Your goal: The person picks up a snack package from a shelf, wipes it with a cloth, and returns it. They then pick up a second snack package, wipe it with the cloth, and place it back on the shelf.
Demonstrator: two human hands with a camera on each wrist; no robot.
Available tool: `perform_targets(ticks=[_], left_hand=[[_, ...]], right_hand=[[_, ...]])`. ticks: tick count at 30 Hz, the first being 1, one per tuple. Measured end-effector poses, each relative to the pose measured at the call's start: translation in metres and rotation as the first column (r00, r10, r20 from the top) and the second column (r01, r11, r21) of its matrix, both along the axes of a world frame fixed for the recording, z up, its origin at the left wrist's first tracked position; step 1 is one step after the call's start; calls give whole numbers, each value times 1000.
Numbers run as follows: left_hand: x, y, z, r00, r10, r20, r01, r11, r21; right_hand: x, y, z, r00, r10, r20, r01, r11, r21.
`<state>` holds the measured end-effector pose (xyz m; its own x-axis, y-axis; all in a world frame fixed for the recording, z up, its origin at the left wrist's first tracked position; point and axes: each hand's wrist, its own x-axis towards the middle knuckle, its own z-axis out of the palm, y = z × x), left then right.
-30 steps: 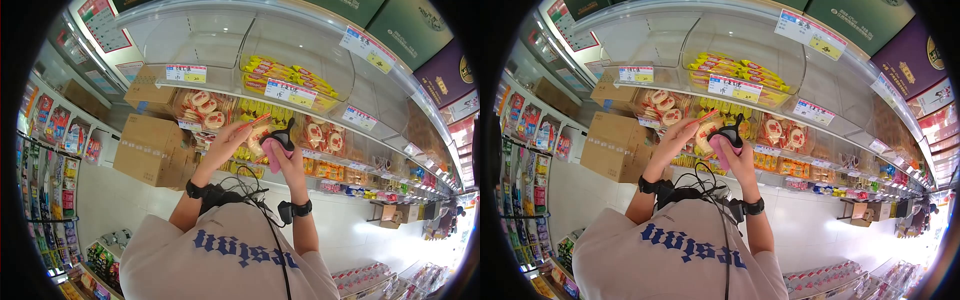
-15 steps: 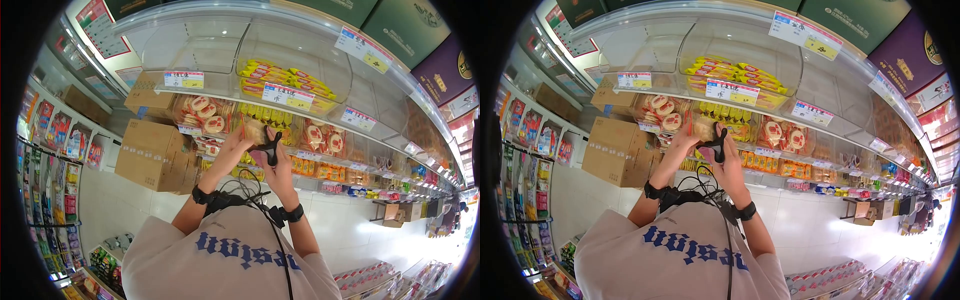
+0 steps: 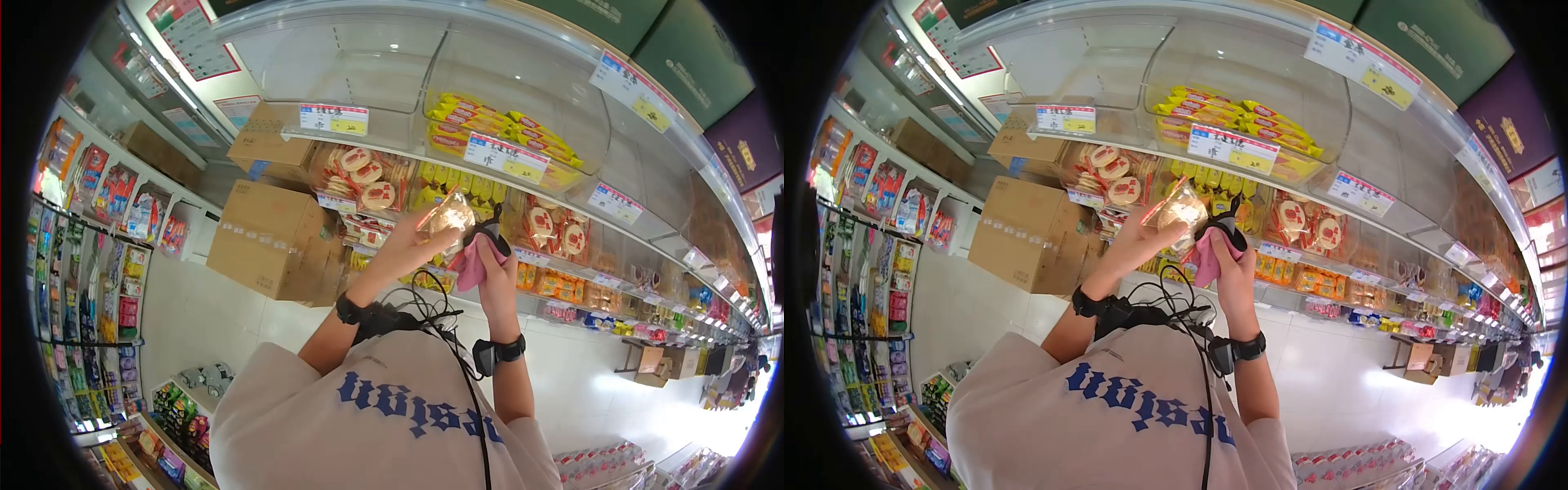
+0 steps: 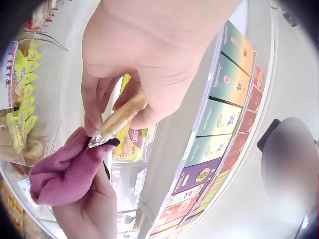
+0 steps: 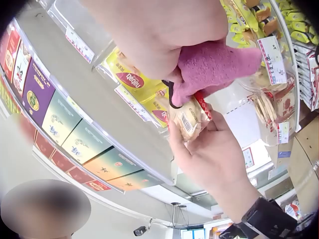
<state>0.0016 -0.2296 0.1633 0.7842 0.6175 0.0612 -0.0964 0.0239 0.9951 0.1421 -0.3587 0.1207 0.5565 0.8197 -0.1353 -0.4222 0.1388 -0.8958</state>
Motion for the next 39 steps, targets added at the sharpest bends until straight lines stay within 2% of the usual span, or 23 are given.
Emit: perform_targets(ticks=[3, 4, 7, 8, 10, 11, 12, 15, 16, 20, 21, 23, 24, 25, 26, 27, 29, 30, 32, 35, 36, 39], left_hand=[[-3, 2, 2, 986, 87, -139, -78, 995, 68], [-2, 4, 0, 996, 67, -57, -69, 997, -22], [-4, 9, -6, 990, 62, -123, -47, 992, 121], [-1, 8, -12, 998, 18, -61, -10, 991, 131], [4, 5, -11, 993, -52, -106, 62, 993, 98], [5, 4, -7, 989, -76, -126, 86, 993, 76], [4, 4, 2, 965, -9, -263, 61, 979, 193], [8, 8, -7, 979, -100, -176, 117, 989, 87], [5, 11, -1, 958, -105, -268, 156, 972, 177], [-6, 26, -10, 961, -20, -275, 40, 997, 68], [-14, 36, -11, 956, 14, -294, -3, 999, 36], [-29, 61, -23, 981, 41, -192, -31, 998, 58], [-35, 69, -28, 982, 88, -169, -82, 996, 45], [-41, 76, -33, 979, 141, -148, -138, 990, 34], [-45, 82, -37, 972, 198, -129, -196, 980, 23], [-48, 86, -39, 955, 229, -191, -206, 970, 129], [-52, 92, -43, 903, 302, -305, -195, 922, 335], [-54, 97, -54, 902, 304, -307, -151, 887, 436], [-58, 108, -87, 894, 322, -311, -62, 778, 625], [-66, 110, -118, 892, 316, -325, 18, 692, 722], [-67, 110, -119, 884, 349, -312, -10, 680, 733], [-64, 105, -122, 856, 425, -296, -61, 651, 757]], right_hand=[[10, 3, -11, 986, -149, 81, 141, 986, 90], [13, 1, -7, 978, -203, 50, 199, 978, 65], [13, -4, 16, 945, -325, -21, 326, 945, 38], [15, -4, 11, 948, -319, -15, 319, 947, 19], [20, -14, 9, 997, -32, 77, 36, 998, -57], [19, -17, 9, 985, 129, 111, -118, 987, -105], [15, -17, 10, 985, 142, 103, -129, 984, -121], [14, -23, 13, 983, 168, 69, -153, 971, -182], [17, -24, 6, 986, 148, 74, -132, 974, -186], [40, -35, 9, 962, -46, 268, 98, 978, -186], [52, -42, 7, 929, -121, 349, 188, 968, -164], [81, -53, -6, 832, -236, 501, 326, 940, -98], [91, -57, -9, 744, -345, 573, 453, 890, -53], [103, -62, -10, 564, -352, 747, 569, 821, -42], [117, -68, -12, 357, -320, 878, 669, 743, -1], [127, -72, -14, 140, -250, 958, 749, 660, 63], [142, -76, -21, 25, -156, 987, 800, 596, 74], [148, -78, -25, -29, -104, 994, 824, 561, 83], [163, -77, -48, -40, -85, 996, 813, 576, 82], [165, -67, -65, -82, -88, 993, 749, 651, 120], [165, -64, -69, -105, -93, 990, 717, 683, 141], [159, -57, -73, 120, -20, 993, 627, 777, -60]])
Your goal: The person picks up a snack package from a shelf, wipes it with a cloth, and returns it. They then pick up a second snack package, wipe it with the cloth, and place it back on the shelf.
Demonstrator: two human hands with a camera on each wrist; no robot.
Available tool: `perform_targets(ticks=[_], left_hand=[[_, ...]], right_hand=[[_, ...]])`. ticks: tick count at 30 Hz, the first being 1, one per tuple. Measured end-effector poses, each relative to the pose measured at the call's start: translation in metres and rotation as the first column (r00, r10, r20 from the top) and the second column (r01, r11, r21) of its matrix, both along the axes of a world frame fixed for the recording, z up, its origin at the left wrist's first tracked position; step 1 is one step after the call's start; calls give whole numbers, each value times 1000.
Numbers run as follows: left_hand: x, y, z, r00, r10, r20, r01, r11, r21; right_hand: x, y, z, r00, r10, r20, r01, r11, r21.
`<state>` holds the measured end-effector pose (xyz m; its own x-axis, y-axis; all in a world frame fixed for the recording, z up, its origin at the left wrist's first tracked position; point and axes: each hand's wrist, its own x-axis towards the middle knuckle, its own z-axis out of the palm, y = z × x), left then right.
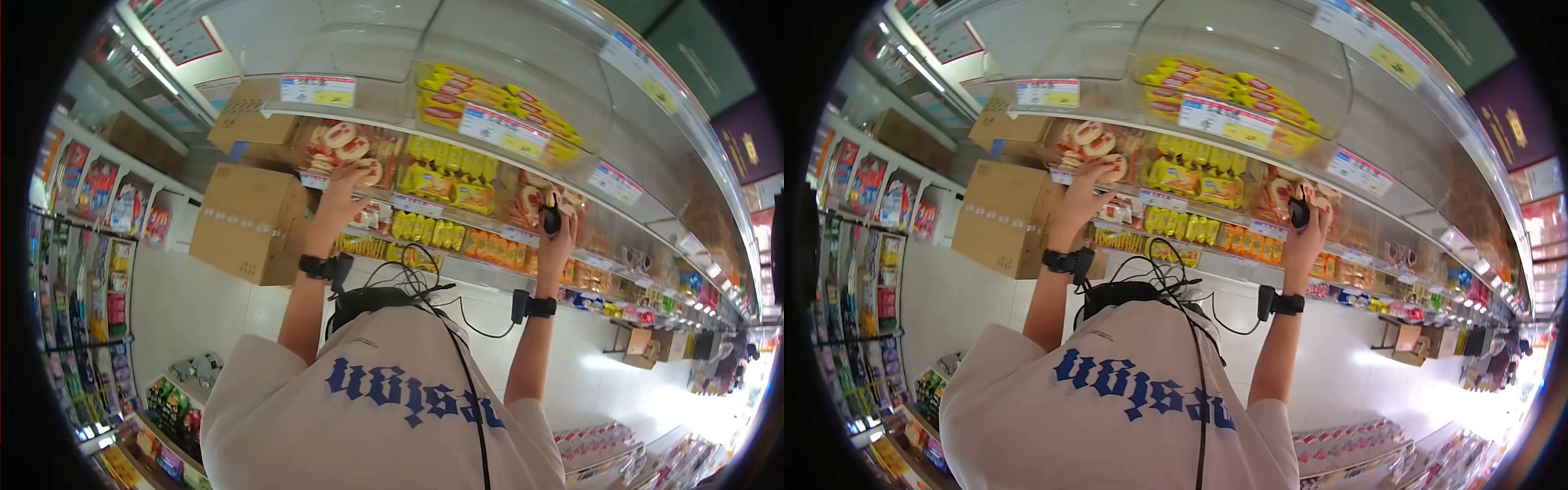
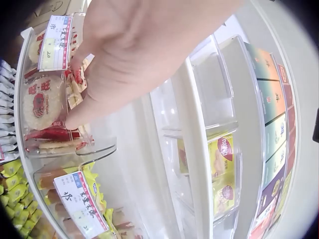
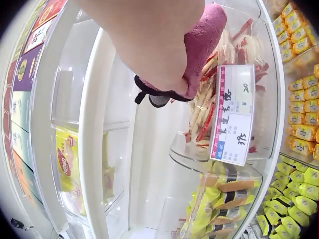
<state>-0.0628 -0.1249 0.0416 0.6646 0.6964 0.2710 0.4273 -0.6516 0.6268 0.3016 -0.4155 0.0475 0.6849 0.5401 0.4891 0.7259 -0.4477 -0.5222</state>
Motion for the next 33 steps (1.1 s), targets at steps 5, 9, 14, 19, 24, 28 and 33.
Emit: perform_targets(ticks=[5, 9, 14, 19, 24, 28, 33], left_hand=[[4, 2, 10, 998, 16, 58, -18, 999, 36], [10, -1, 10, 999, 33, 38, -38, 991, 127], [5, 5, 10, 1000, 15, 26, -18, 989, 143], [3, -17, 52, 986, 54, 156, -82, 981, 175], [4, -48, 115, 986, -93, 140, 135, 932, -338], [21, -63, 123, 945, -91, 316, 255, 807, -533], [44, -84, 116, 923, -107, 369, 322, 742, -589]], right_hand=[[25, 13, -20, 993, 117, -16, -114, 985, 126], [36, 6, -28, 983, 154, -99, -143, 984, 110], [-9, 6, 21, 955, 80, -284, 15, 948, 319], [-29, 2, 37, 914, 76, -399, 110, 899, 424], [-76, 24, 66, 637, 254, -728, 133, 894, 428], [-110, 40, 73, 601, 313, -735, -151, 948, 281], [-156, 76, 94, 16, 600, -800, -19, 800, 600]])
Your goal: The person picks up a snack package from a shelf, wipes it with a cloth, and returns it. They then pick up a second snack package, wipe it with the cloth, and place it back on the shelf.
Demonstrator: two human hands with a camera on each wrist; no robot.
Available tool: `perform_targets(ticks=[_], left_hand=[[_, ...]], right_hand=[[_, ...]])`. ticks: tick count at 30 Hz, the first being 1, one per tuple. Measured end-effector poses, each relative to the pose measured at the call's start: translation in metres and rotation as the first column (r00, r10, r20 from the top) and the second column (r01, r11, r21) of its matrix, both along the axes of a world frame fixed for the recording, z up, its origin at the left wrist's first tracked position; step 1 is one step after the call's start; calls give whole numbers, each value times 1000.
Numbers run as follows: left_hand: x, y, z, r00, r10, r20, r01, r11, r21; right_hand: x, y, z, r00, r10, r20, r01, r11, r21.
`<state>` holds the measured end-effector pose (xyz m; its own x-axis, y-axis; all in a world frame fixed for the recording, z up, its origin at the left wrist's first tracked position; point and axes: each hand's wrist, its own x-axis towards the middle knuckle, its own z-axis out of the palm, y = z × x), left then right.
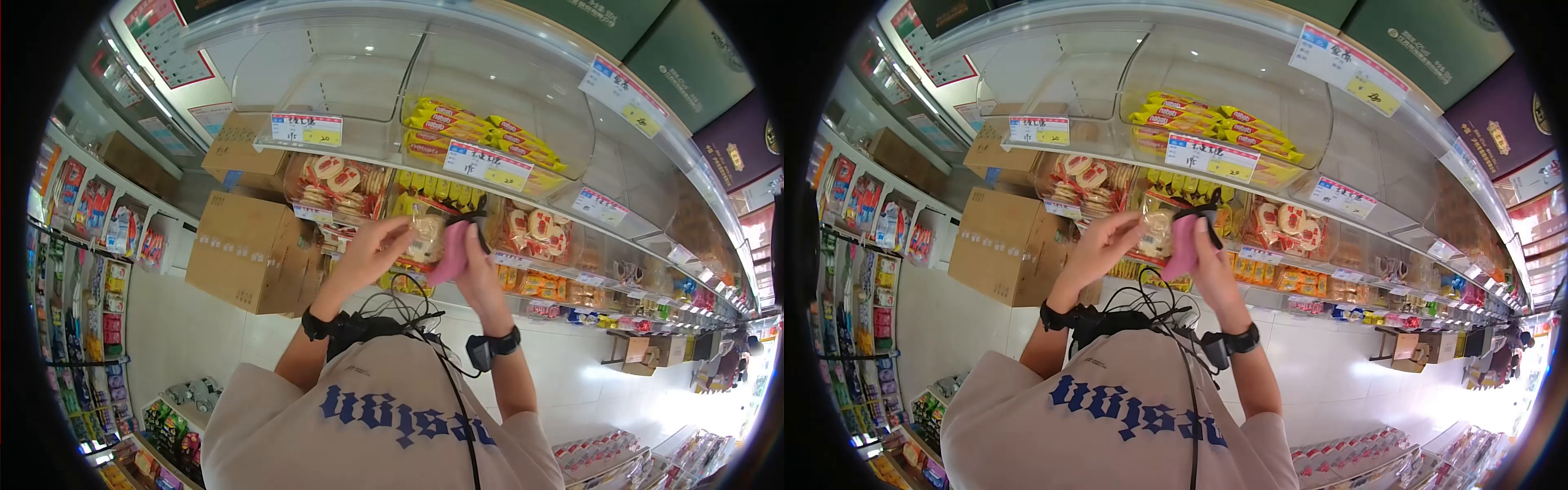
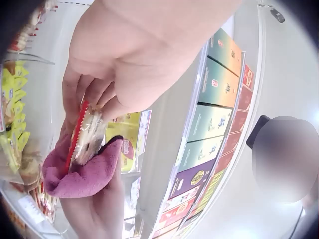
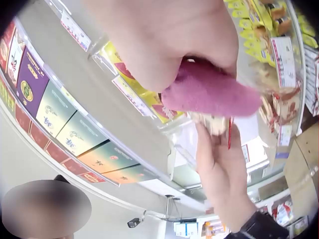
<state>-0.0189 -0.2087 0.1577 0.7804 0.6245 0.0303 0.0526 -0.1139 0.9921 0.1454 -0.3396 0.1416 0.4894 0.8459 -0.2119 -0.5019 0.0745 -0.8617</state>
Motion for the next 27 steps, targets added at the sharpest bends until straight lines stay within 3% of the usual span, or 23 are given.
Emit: perform_targets(ticks=[2, 6, 9, 12, 15, 18, 27], left_hand=[[3, -7, -2, 999, -37, 10, 37, 999, 29], [4, -10, 7, 998, -61, 15, 61, 998, -3], [8, -12, 12, 997, 80, -4, -68, 866, 495], [14, -24, 16, 989, 133, 65, -149, 876, 460], [23, -33, 20, 983, 121, 141, -175, 857, 485], [22, -36, 21, 982, 160, 102, -189, 867, 461], [15, -37, 26, 996, 84, -8, -78, 949, 307]], right_hand=[[-5, 5, 2, 997, -40, -68, 46, 995, 92], [-6, 6, 0, 986, -131, -104, 139, 987, 74], [-9, 8, 6, 967, -254, 30, 249, 962, 111], [-9, 14, 7, 929, -366, 50, 359, 926, 114], [-13, 13, 10, 875, -404, 267, 393, 915, 97], [-21, 6, 19, 819, -372, 437, 349, 927, 134], [-28, -4, 20, 975, -42, 217, 46, 999, -14]])
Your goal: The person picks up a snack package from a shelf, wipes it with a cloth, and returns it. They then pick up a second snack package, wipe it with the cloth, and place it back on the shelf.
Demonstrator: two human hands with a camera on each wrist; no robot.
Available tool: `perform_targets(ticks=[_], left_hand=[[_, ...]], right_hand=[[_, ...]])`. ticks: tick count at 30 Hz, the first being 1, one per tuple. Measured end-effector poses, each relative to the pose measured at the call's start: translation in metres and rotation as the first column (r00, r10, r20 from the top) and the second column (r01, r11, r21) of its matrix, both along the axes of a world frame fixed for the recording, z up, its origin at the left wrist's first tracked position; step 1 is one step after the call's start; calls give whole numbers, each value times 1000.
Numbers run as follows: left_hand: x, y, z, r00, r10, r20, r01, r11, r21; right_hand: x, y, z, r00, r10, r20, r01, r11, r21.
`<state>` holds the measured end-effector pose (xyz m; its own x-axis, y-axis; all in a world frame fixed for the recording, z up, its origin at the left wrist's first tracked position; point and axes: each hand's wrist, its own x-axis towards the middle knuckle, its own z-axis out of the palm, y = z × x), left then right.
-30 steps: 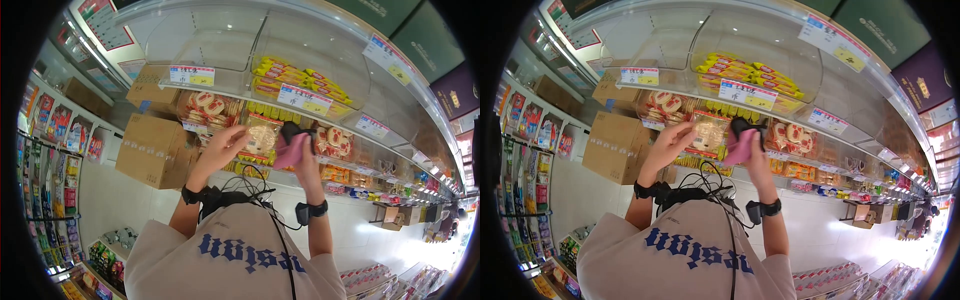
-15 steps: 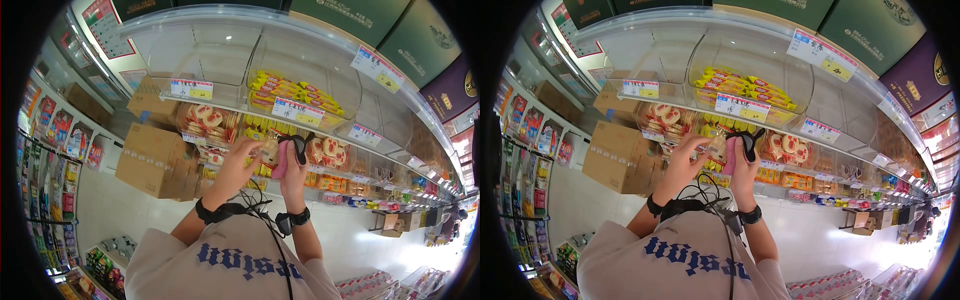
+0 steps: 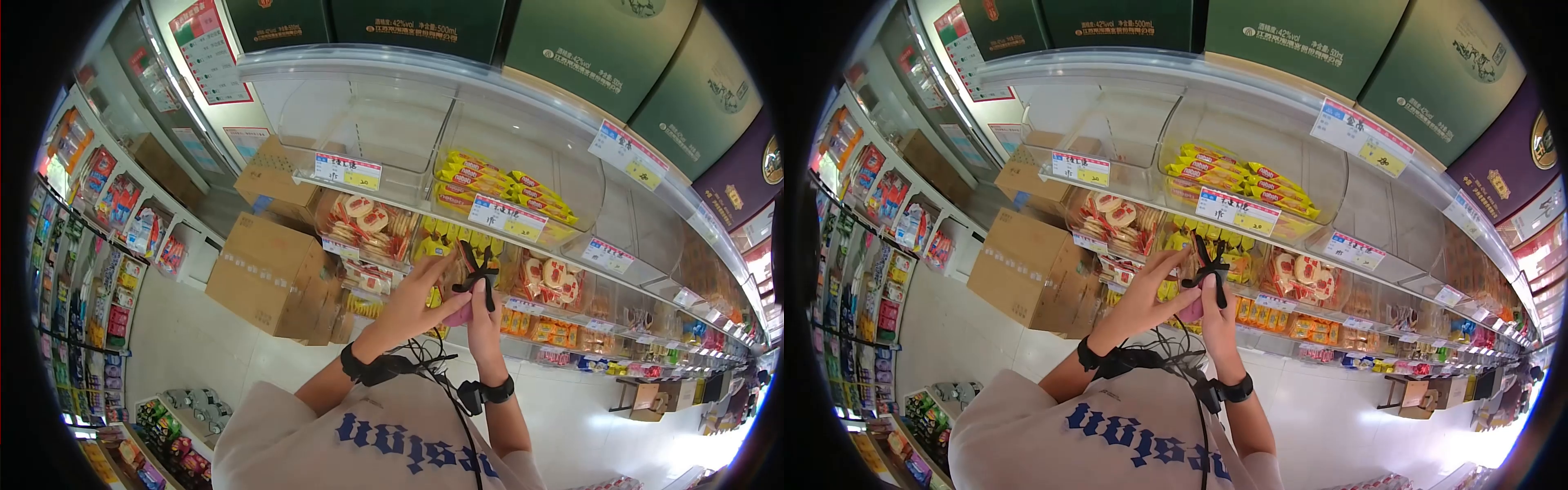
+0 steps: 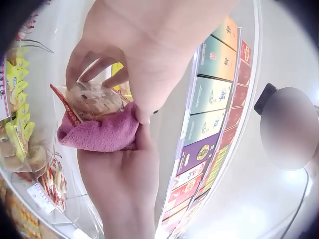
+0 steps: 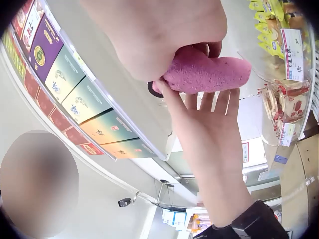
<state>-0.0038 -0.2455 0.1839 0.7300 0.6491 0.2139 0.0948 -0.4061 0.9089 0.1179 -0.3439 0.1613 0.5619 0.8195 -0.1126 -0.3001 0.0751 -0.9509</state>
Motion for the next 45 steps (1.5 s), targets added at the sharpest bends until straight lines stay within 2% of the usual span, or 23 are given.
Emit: perform_targets(ticks=[3, 5, 8, 9, 13, 16, 18, 19, 21, 22, 24, 27, 29, 31, 32, 34, 35, 38, 39, 42, 43, 45], left_hand=[[-3, 2, 1, 1000, -5, 29, 3, 997, 83], [-4, 4, 3, 999, -25, 48, 21, 997, 69], [-4, 5, 1, 996, -54, 73, 50, 998, 49], [-5, 5, 1, 995, -69, 66, 66, 997, 50], [-7, 9, -12, 985, -156, 79, 140, 975, 172], [-9, 6, -17, 985, -168, -48, 159, 974, -161], [-9, 6, -11, 983, -180, -38, 173, 975, -139], [-9, 6, -9, 982, -186, -33, 180, 975, -128], [-9, 4, -11, 974, -205, 92, 221, 950, -220], [-9, 3, -13, 965, -211, 154, 246, 933, -264], [-9, 4, -18, 977, -148, 156, 194, 920, -341], [-5, 8, -25, 972, -24, 236, 122, 904, -410], [-4, 6, -19, 949, 94, 299, 54, 891, -450], [-5, 11, -23, 971, 87, 223, 22, 896, -445], [-5, 13, -25, 979, 82, 184, 8, 897, -441], [-2, 12, -32, 978, 167, 122, -124, 946, -300], [-2, 11, -34, 972, 214, 97, -188, 956, -223], [-1, 8, -32, 974, 209, 85, -209, 978, -18], [1, 3, -32, 982, 148, 119, -139, 987, -85], [2, -7, -20, 979, 106, 174, -9, 876, -482], [1, -5, -18, 983, 51, 176, 42, 871, -490], [0, -5, -11, 989, 59, 139, 19, 865, -502]], right_hand=[[3, -2, 2, 990, 68, -124, -61, 996, 61], [5, -2, 6, 973, 101, -206, -78, 990, 118], [16, -6, -19, 992, 116, -55, -115, 993, 21], [11, -6, -4, 995, 96, -33, -98, 993, -63], [4, -4, 7, 999, 28, 47, -26, 998, -52], [6, 0, -13, 988, -23, 153, 22, 1000, 7], [9, 1, -16, 977, -55, 204, 46, 998, 50], [8, 2, -16, 977, -95, 193, 85, 995, 59], [10, 3, -13, 970, -174, 172, 163, 984, 78], [12, 2, -13, 976, -170, 133, 160, 984, 85], [16, -1, -13, 986, -161, 54, 155, 983, 100], [14, -6, -11, 940, -120, -321, 169, 977, 131], [11, -5, -11, 942, -96, -323, 136, 985, 103], [6, -3, -13, 942, -71, -327, 102, 992, 79], [2, -2, -14, 975, -92, -204, 109, 992, 71], [-3, 0, -15, 989, -138, 53, 134, 989, 63], [1, 3, -18, 972, -184, 145, 172, 981, 88], [8, 1, -14, 871, -282, 402, 298, 954, 24], [6, -1, -14, 816, -279, 506, 330, 944, -11], [0, -7, -21, 621, -165, 767, 161, 984, 81], [-1, -3, -10, 618, -112, 778, 12, 991, 133], [-9, -2, -14, 635, -85, 768, 30, 996, 85]])
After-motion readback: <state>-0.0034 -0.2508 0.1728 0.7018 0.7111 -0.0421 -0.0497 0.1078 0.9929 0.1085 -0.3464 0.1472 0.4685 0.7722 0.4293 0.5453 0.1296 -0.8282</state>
